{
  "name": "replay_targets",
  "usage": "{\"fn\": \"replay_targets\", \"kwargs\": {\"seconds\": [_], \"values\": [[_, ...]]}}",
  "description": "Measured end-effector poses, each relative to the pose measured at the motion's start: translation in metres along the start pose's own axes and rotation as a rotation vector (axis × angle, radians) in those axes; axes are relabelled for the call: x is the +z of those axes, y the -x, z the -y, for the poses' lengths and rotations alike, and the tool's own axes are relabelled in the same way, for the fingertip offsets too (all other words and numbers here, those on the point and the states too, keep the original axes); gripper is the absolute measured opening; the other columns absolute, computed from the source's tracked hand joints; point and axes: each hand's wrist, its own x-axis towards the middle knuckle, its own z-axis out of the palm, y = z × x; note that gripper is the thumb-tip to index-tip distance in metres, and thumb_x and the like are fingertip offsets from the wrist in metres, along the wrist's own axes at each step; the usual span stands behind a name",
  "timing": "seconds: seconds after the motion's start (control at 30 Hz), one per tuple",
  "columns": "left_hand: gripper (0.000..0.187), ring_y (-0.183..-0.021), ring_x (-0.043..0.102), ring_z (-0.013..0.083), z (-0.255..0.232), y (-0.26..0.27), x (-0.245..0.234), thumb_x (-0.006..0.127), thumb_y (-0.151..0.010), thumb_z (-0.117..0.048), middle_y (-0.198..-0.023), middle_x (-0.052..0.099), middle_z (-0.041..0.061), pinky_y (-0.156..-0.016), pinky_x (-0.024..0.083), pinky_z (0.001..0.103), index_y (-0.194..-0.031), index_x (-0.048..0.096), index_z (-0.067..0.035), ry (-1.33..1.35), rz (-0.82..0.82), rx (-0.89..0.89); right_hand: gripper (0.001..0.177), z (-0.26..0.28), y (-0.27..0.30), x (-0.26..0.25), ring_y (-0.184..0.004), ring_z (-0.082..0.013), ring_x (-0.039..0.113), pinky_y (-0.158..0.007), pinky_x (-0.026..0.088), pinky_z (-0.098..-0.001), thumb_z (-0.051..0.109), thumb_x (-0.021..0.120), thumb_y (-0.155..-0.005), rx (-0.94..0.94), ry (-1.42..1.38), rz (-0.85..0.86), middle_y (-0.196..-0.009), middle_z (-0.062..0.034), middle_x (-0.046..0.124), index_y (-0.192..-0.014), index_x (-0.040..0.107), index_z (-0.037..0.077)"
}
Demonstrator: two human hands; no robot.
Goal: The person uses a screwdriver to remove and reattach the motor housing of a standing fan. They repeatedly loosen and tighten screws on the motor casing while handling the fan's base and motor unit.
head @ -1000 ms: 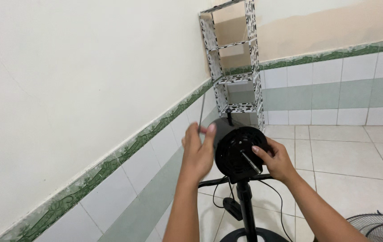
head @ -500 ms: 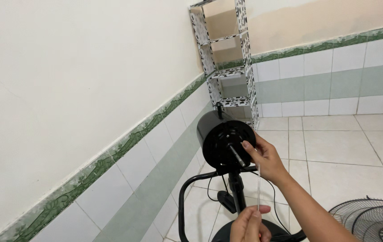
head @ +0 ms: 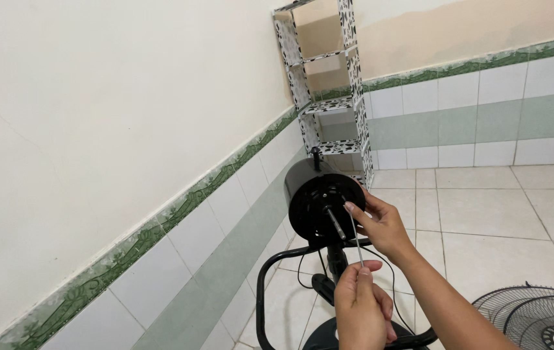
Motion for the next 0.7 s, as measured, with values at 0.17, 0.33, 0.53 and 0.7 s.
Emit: {"fn": "replay_targets", "kwargs": {"seconds": [0.17,0.33,0.53,0.7], "values": [[0.039,-0.030,0.031,0.0095,-0.003,-0.002,0.000,0.035,-0.107,-0.027,-0.048,0.045,0.001,-0.031,0.029,0.027,-0.118,0.065,-0.005,-0.020,-0.029,-0.007,0.056,-0.002,0.001,0.000,-0.100,-0.0109,0.067,-0.080,0.061,-0.0333,0.025,0.070,-0.092,0.022,-0.031,-0.005,-0.117,-0.0039,0.071,-0.146,0.060,0.013],[0.040,-0.030,0.032,0.0091,-0.009,-0.001,0.000,0.036,-0.108,-0.028,-0.048,0.045,0.001,-0.031,0.029,0.027,-0.120,0.066,-0.005,0.015,-0.033,-0.028,0.057,-0.003,0.000,0.001,-0.097,-0.0097,0.068,-0.080,0.062,-0.0318,0.027,0.069,-0.090,0.035,-0.011,-0.013,-0.119,0.0028,0.072,-0.144,0.058,0.016],[0.040,-0.030,0.031,0.0089,-0.011,-0.002,-0.001,0.037,-0.107,-0.028,-0.049,0.044,0.001,-0.031,0.027,0.027,-0.122,0.066,-0.004,0.092,-0.015,-0.045,0.056,-0.007,-0.001,0.001,-0.096,-0.0104,0.068,-0.078,0.061,-0.0319,0.027,0.069,-0.092,0.047,-0.026,-0.036,-0.116,-0.0019,0.073,-0.145,0.060,0.014],[0.040,-0.030,0.031,0.0092,-0.008,-0.004,-0.003,0.040,-0.107,-0.028,-0.049,0.045,0.000,-0.030,0.025,0.027,-0.121,0.066,-0.003,0.151,-0.001,-0.036,0.055,-0.006,-0.001,0.001,-0.096,-0.0106,0.067,-0.078,0.060,-0.0323,0.027,0.069,-0.092,0.066,-0.033,-0.036,-0.115,-0.0006,0.072,-0.146,0.059,0.017]]}}
